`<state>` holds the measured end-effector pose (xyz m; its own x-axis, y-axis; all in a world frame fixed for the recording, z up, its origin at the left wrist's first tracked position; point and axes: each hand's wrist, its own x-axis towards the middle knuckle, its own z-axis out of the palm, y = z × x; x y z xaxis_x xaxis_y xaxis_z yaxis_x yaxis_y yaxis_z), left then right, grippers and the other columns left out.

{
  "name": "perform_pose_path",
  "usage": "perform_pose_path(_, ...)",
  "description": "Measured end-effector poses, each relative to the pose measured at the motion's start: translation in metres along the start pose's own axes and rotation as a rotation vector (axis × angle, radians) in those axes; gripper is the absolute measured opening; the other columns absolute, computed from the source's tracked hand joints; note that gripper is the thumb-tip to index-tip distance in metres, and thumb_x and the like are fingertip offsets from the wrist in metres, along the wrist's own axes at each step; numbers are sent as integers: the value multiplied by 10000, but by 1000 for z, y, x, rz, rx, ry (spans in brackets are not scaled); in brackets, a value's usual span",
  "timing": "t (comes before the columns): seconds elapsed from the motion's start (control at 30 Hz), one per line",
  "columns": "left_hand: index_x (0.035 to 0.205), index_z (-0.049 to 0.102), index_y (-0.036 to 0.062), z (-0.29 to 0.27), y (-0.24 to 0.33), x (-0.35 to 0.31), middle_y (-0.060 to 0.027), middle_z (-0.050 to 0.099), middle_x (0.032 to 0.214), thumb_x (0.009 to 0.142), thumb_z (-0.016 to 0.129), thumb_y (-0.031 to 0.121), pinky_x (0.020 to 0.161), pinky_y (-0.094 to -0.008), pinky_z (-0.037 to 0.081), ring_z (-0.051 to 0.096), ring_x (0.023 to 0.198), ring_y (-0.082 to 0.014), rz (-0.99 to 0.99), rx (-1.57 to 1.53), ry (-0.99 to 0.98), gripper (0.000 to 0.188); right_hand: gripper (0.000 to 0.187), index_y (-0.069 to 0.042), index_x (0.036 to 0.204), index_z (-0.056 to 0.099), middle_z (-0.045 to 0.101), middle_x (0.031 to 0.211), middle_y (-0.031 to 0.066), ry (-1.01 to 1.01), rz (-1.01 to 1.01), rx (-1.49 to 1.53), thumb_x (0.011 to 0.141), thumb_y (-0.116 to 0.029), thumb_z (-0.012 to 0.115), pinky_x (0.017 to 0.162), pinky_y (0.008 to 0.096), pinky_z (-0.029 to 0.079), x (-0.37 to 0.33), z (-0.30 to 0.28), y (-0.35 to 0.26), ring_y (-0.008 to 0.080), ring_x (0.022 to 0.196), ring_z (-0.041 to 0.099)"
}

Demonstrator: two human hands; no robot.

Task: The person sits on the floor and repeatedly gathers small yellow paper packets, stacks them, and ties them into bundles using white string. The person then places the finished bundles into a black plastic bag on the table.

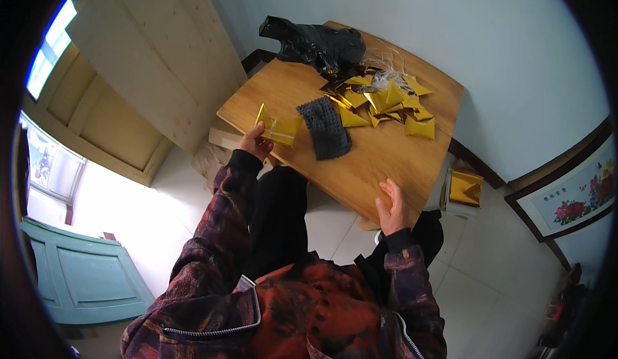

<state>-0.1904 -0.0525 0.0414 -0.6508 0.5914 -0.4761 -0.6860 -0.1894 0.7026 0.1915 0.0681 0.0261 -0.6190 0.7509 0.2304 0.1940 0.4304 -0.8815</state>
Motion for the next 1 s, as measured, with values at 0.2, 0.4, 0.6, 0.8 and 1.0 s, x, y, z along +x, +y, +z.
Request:
perform_pose_path(0.2,836,577,152,6,43,74,23,543,714,871,675,346,514,-256,475,559,610,-135,20,68,18,220,538,-5,1274,475,582,1208,186,63,-87,-273,761,-58,629,975,418,418,-1,6,-8,354,1109,557)
perform_pose_path(0.4,850,610,92,29,63,148,-5,553,694,857,691,340,429,-263,416,487,491,-126,141,192,67,261,538,-16,1247,487,548,1231,187,14,-185,-538,736,-66,647,981,445,398,1,12,-17,372,1155,508)
perform_pose_path(0.6,883,636,48,44,70,195,-21,556,707,835,707,368,433,-289,396,493,507,-138,159,370,60,332,495,4,1221,489,519,1259,184,-56,-193,-565,746,-69,612,999,472,373,4,12,-23,374,1186,478)
perform_pose_path(0.8,972,632,19,56,78,218,-49,606,807,857,686,395,573,-312,461,572,673,-161,106,607,164,397,446,6,1187,519,524,1257,172,-57,-192,-632,762,-114,586,992,472,378,7,12,-25,366,1178,487)
perform_pose_path(1.0,1115,600,-80,28,67,219,-133,663,975,819,661,459,797,-309,479,623,904,-223,625,820,485,618,437,4,1178,527,529,1252,161,-42,-192,-632,758,-102,583,989,471,383,7,13,-28,355,1177,494)
